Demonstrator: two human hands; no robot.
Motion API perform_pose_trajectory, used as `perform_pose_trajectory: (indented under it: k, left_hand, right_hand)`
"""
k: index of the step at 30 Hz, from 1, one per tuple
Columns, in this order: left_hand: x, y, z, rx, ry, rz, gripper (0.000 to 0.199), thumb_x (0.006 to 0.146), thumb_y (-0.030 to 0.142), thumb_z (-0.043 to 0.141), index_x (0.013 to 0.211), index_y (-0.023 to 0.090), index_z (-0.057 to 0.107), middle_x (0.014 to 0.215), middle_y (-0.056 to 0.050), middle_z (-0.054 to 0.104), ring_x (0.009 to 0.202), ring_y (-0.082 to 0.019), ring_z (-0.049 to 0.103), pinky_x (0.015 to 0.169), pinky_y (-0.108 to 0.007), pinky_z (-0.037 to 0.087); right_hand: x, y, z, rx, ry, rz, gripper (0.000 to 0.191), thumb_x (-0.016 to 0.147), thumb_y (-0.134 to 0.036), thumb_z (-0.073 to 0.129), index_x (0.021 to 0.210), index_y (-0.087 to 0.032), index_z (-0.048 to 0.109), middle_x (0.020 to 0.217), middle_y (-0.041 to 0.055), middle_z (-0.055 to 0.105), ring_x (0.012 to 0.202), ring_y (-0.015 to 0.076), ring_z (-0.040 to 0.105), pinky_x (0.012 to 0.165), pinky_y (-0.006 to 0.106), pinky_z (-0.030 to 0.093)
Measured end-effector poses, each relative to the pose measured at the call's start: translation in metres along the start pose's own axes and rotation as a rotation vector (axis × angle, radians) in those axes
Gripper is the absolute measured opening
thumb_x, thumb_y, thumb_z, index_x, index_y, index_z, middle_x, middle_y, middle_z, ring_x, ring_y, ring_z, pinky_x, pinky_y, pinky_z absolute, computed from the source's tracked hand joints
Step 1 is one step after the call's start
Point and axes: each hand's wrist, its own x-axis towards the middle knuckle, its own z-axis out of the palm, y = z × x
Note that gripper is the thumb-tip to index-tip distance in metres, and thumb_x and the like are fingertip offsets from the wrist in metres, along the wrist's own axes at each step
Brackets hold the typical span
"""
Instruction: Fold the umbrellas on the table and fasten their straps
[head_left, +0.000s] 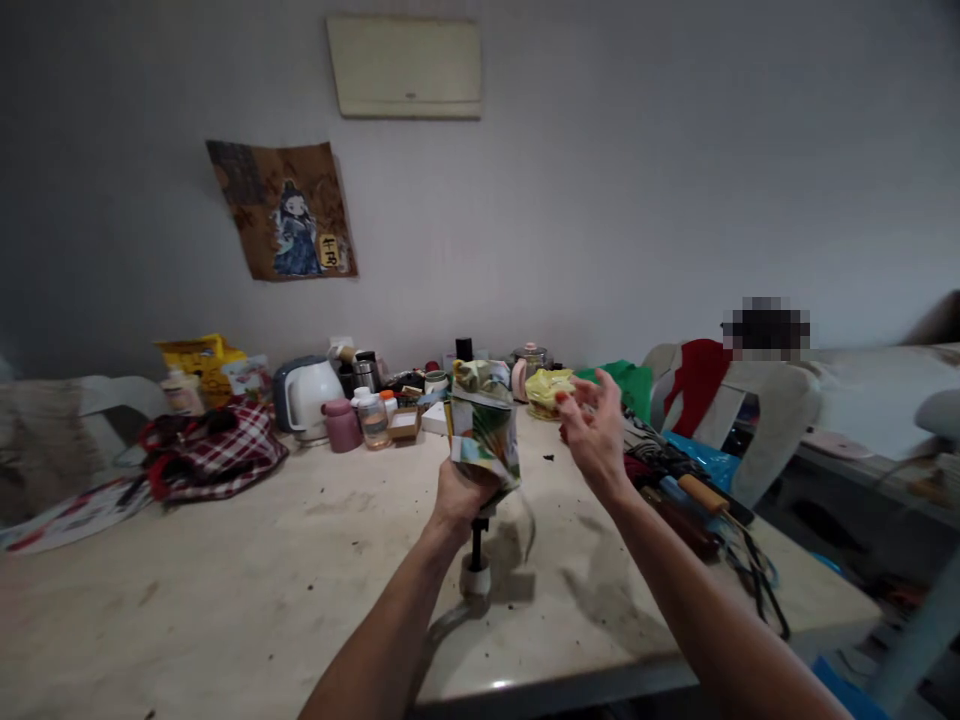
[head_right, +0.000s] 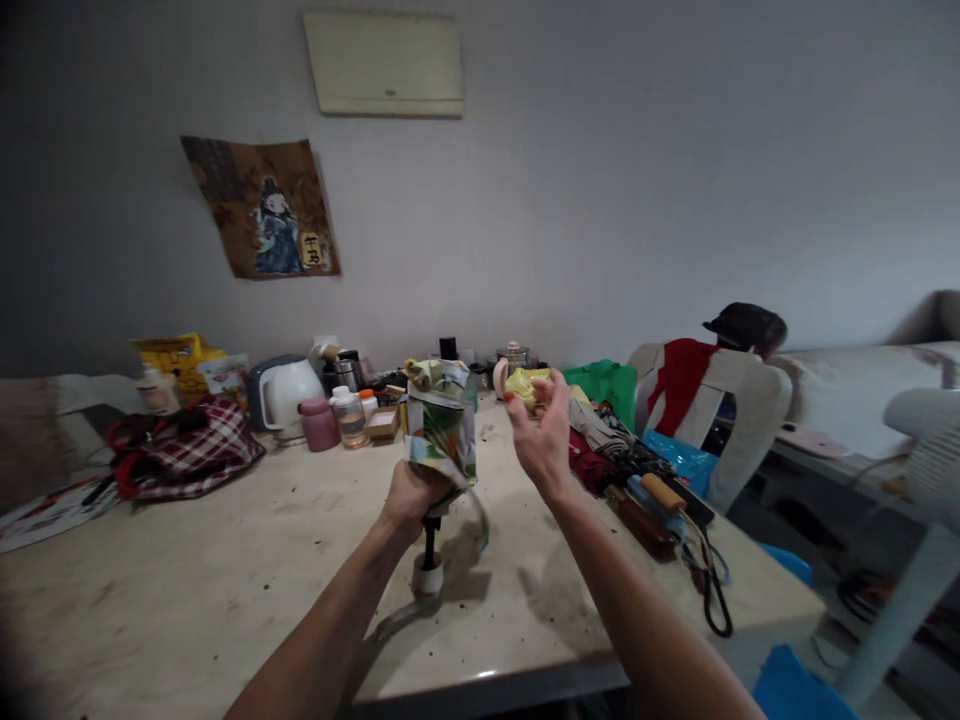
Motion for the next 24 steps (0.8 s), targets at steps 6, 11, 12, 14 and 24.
perform_pose_trajectory:
  k: [6,11,12,14,24]
  left_hand:
    - [0.001,0.000,-0.014,-0.195,-0.155,-0.032,0.044,0.047,0.025,0.080,0.087,0.013,0.067,0.077,-0.005,0.071,0.068,-0.017,0.062,0.064,-0.028,0.053]
    - [-0.005,-0.006,-0.008,-0.159,-0.264,-0.042,0.054,0.047,0.025,0.082,0.096,0.010,0.067,0.086,-0.009,0.072,0.079,-0.024,0.065,0.071,-0.034,0.054]
    - [-0.007,-0.006,-0.007,-0.172,-0.285,-0.059,0.055,0.047,0.025,0.083,0.097,0.011,0.067,0.086,-0.008,0.072,0.077,-0.024,0.065,0.071,-0.034,0.054]
    - [-0.011,-0.005,-0.004,-0.209,-0.318,-0.116,0.053,0.046,0.027,0.084,0.095,0.012,0.068,0.083,-0.008,0.072,0.072,-0.022,0.065,0.069,-0.034,0.054]
    - [-0.016,-0.011,-0.008,-0.391,-0.397,-0.272,0.040,0.041,0.025,0.087,0.077,0.013,0.073,0.073,-0.007,0.071,0.059,-0.016,0.060,0.058,-0.028,0.051]
  right_hand:
    - [-0.023,0.011,-0.005,0.069,-0.126,0.146,0.042,0.073,-0.042,0.073,0.107,-0.023,0.058,0.094,0.0066,0.067,0.087,0.0219,0.063,0.081,0.036,0.051]
    - [-0.031,0.004,0.008,0.233,-0.525,0.432,0.044,0.059,-0.034,0.083,0.097,-0.022,0.065,0.084,0.0027,0.072,0.081,0.0222,0.065,0.076,0.036,0.053]
    - [-0.033,0.004,0.009,0.259,-0.565,0.410,0.040,0.058,-0.035,0.083,0.092,-0.021,0.067,0.083,0.0021,0.072,0.079,0.0216,0.065,0.076,0.035,0.053]
    - [-0.036,0.010,0.011,0.328,-0.585,0.351,0.036,0.057,-0.038,0.084,0.085,-0.021,0.069,0.082,0.0013,0.072,0.076,0.0203,0.064,0.075,0.034,0.053]
    - [-0.028,0.011,0.020,0.549,-0.679,0.381,0.066,0.051,-0.041,0.088,0.109,-0.022,0.063,0.106,0.0062,0.070,0.100,0.0249,0.064,0.093,0.040,0.049]
